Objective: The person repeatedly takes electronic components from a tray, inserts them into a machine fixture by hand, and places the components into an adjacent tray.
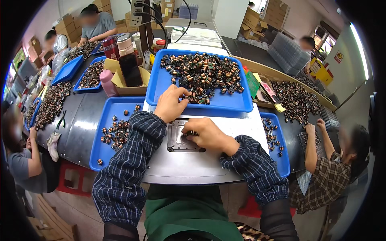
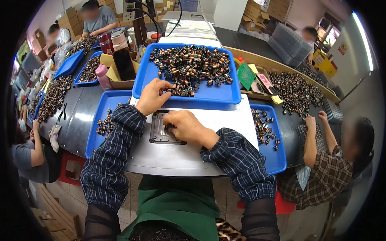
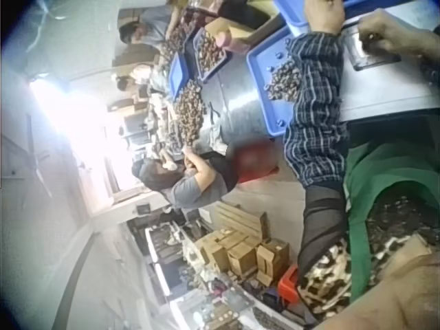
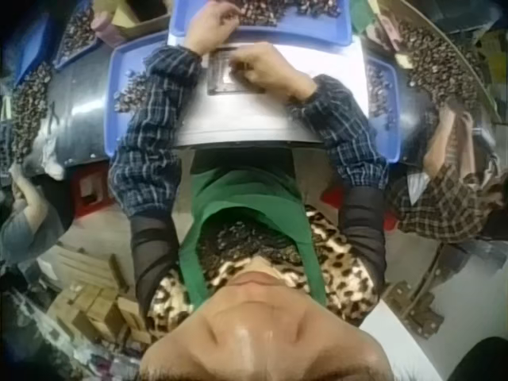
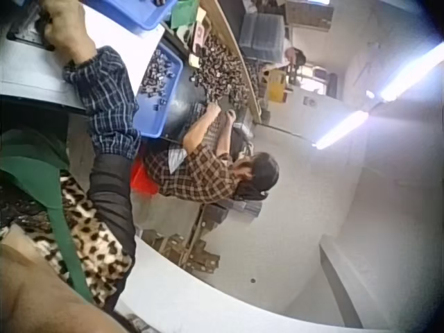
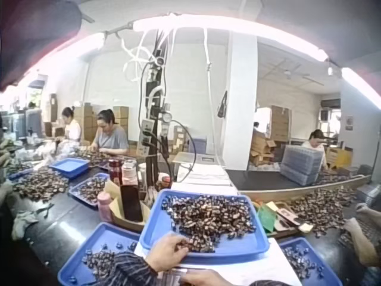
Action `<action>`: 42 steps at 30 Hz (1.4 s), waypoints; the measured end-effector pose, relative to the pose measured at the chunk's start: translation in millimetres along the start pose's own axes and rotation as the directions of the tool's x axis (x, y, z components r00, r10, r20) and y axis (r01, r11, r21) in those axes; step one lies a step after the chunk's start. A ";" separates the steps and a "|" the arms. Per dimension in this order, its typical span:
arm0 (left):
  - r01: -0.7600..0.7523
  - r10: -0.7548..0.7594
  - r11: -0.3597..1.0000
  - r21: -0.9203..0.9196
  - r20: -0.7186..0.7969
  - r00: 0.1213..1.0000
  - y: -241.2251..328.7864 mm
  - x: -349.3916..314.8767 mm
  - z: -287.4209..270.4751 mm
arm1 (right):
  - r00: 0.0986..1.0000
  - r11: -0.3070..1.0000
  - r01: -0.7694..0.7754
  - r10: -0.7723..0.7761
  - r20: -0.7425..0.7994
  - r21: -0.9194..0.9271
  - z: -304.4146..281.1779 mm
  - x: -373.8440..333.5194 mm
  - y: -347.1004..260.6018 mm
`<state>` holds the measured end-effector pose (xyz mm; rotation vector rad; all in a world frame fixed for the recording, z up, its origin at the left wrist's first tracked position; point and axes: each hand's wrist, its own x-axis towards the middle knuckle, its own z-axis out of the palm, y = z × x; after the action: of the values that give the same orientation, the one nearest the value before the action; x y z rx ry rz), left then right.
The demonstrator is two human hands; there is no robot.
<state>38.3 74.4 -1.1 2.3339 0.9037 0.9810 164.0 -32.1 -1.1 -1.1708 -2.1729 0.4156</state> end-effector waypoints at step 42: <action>0.033 -0.043 0.987 -0.155 -0.059 0.997 26.3 -78.3 -37.0 | 0.683 0.802 -0.573 0.351 -0.640 -0.171 -67.0 -10.2 80.0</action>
<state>-20.7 5.9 3.3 2.1608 0.8608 1.0742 262.8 2.6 2.4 -1.8019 -1.4097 -0.1578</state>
